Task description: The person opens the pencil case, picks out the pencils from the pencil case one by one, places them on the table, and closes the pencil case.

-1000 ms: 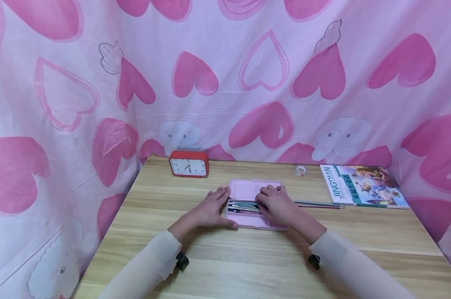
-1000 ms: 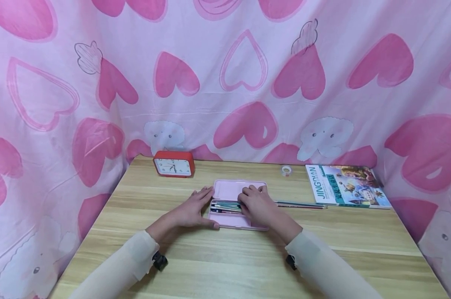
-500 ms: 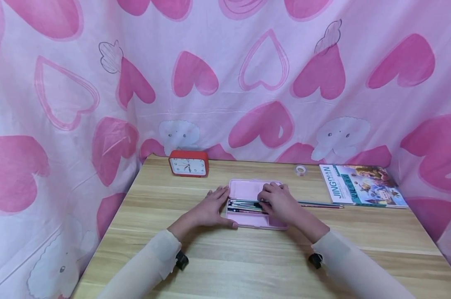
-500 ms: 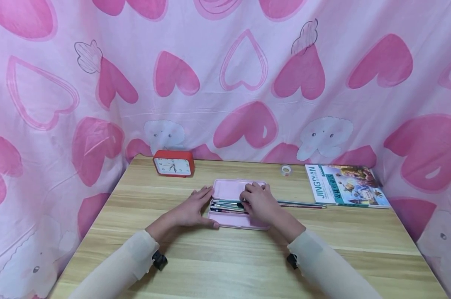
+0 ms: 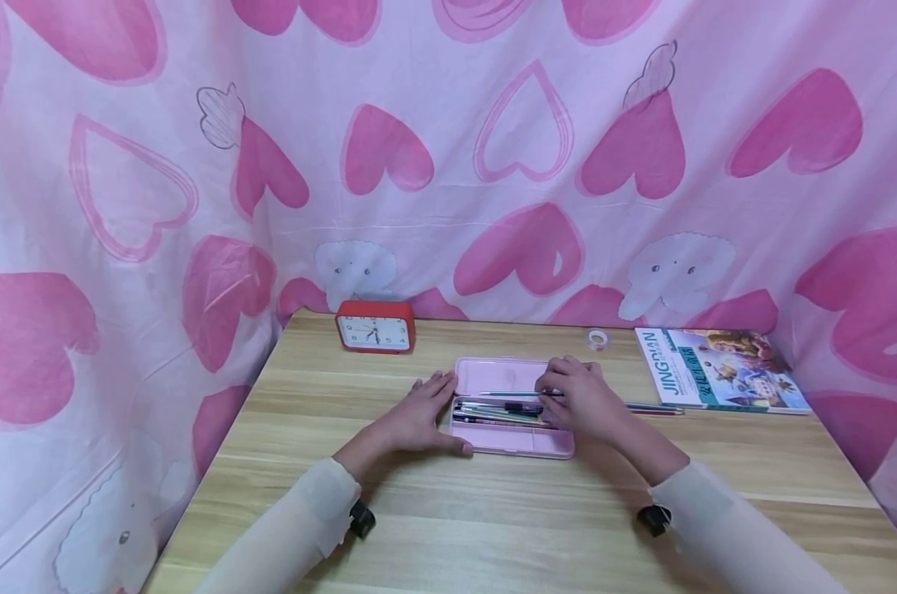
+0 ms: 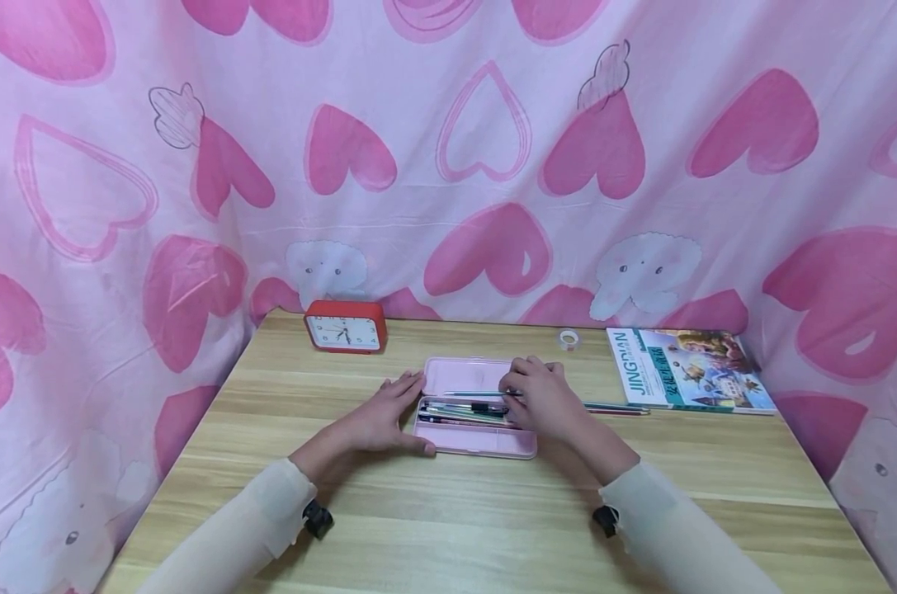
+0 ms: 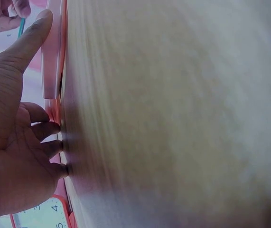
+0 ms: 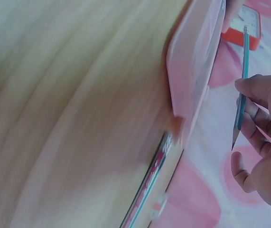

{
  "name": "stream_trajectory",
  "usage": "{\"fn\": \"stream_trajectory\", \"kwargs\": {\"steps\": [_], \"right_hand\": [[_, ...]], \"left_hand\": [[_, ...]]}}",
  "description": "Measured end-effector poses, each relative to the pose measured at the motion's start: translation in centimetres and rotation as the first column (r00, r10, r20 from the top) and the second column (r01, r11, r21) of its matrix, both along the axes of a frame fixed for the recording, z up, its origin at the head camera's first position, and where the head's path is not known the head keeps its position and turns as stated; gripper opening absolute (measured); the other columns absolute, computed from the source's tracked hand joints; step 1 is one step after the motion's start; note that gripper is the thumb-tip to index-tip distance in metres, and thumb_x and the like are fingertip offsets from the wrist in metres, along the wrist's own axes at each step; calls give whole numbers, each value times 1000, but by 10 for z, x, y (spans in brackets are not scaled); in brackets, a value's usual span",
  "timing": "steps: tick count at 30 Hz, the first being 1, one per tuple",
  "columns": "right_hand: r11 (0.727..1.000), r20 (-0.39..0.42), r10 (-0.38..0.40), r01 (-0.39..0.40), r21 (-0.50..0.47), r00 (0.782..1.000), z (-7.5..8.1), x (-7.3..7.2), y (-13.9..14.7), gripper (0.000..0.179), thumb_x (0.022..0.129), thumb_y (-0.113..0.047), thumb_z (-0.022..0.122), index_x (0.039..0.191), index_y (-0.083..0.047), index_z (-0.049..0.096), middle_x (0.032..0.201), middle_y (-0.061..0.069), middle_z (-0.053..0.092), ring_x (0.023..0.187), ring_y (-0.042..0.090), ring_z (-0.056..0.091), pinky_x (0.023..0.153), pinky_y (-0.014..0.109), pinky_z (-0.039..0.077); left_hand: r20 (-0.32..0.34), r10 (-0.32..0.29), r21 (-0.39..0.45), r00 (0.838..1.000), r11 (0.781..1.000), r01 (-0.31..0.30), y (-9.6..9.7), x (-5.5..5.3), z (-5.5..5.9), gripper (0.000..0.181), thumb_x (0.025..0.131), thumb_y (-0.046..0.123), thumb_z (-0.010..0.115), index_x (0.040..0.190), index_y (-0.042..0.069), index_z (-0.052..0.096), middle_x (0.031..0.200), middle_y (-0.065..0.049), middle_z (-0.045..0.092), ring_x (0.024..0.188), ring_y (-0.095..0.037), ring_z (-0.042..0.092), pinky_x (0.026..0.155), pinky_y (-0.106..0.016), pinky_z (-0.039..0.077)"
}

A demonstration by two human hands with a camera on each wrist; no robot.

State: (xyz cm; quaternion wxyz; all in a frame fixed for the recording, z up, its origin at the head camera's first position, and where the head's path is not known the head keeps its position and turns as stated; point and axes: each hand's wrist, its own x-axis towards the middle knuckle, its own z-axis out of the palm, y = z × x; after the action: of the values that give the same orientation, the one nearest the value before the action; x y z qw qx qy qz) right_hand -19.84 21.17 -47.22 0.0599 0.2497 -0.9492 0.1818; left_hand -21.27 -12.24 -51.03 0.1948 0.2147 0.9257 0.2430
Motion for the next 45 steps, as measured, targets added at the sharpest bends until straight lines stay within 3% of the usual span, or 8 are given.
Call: {"fn": "stream_trajectory", "kwargs": {"steps": [11, 18, 22, 26, 30, 39, 45], "right_hand": [[997, 2, -79, 80, -23, 997, 7, 4, 50, 12, 95, -12, 87, 103, -21, 84, 103, -3, 70, 101, 24, 63, 86, 45, 38], [996, -31, -87, 86, -13, 996, 10, 11, 85, 18, 90, -6, 90, 96, -22, 84, 99, -3, 74, 98, 23, 63, 83, 50, 49], [995, -34, -98, 99, 0, 995, 5, 15, 102, 21, 88, -5, 92, 94, -24, 84, 96, -6, 74, 93, 20, 62, 78, 41, 44], [995, -54, -94, 95, 19, 994, -6, 17, 120, 23, 86, -5, 93, 94, -25, 84, 96, -7, 75, 92, 19, 64, 76, 39, 49], [994, -37, -101, 102, 26, 994, -14, 19, 136, 23, 87, -4, 92, 95, -24, 85, 97, -7, 77, 93, 20, 66, 79, 42, 53], [984, 36, -167, 165, 66, 985, -23, 22, 147, 21, 90, -8, 90, 97, -27, 86, 102, -4, 78, 103, 29, 67, 82, 52, 45], [982, 50, -180, 177, 68, 982, -27, 23, 147, 21, 91, -7, 89, 99, -26, 87, 103, -3, 76, 104, 29, 65, 83, 51, 41]], "left_hand": [[21, 14, 11, 1000, 1000, -14, 1, 2, 1, 139, 76, 80, 87, 180, 25, 14, 189, 3, 8, 177, -25, -3, 143, -57, 2], [23, 24, 13, 999, 1000, -24, 1, 1, 2, 139, 75, 79, 88, 180, 25, 14, 189, 3, 8, 177, -25, -3, 143, -57, 4], [16, 19, 4, 1000, 1000, -19, 1, 1, 2, 139, 76, 80, 88, 180, 26, 14, 189, 4, 8, 177, -24, -3, 144, -56, 4], [16, 18, 0, 1000, 1000, -18, 2, 1, 3, 139, 76, 79, 88, 180, 25, 14, 189, 3, 8, 177, -24, -3, 144, -56, 4], [18, 22, 4, 1000, 1000, -22, 2, 2, 2, 138, 76, 79, 88, 180, 24, 14, 189, 2, 8, 177, -25, -2, 144, -56, 4], [24, 28, 10, 999, 1000, -29, 2, 2, 2, 138, 75, 78, 89, 180, 25, 15, 189, 4, 9, 177, -25, -2, 144, -57, 4], [18, 21, 11, 1000, 1000, -21, 2, 2, 2, 138, 75, 77, 89, 179, 24, 15, 189, 4, 9, 177, -24, -2, 144, -56, 3]]}}
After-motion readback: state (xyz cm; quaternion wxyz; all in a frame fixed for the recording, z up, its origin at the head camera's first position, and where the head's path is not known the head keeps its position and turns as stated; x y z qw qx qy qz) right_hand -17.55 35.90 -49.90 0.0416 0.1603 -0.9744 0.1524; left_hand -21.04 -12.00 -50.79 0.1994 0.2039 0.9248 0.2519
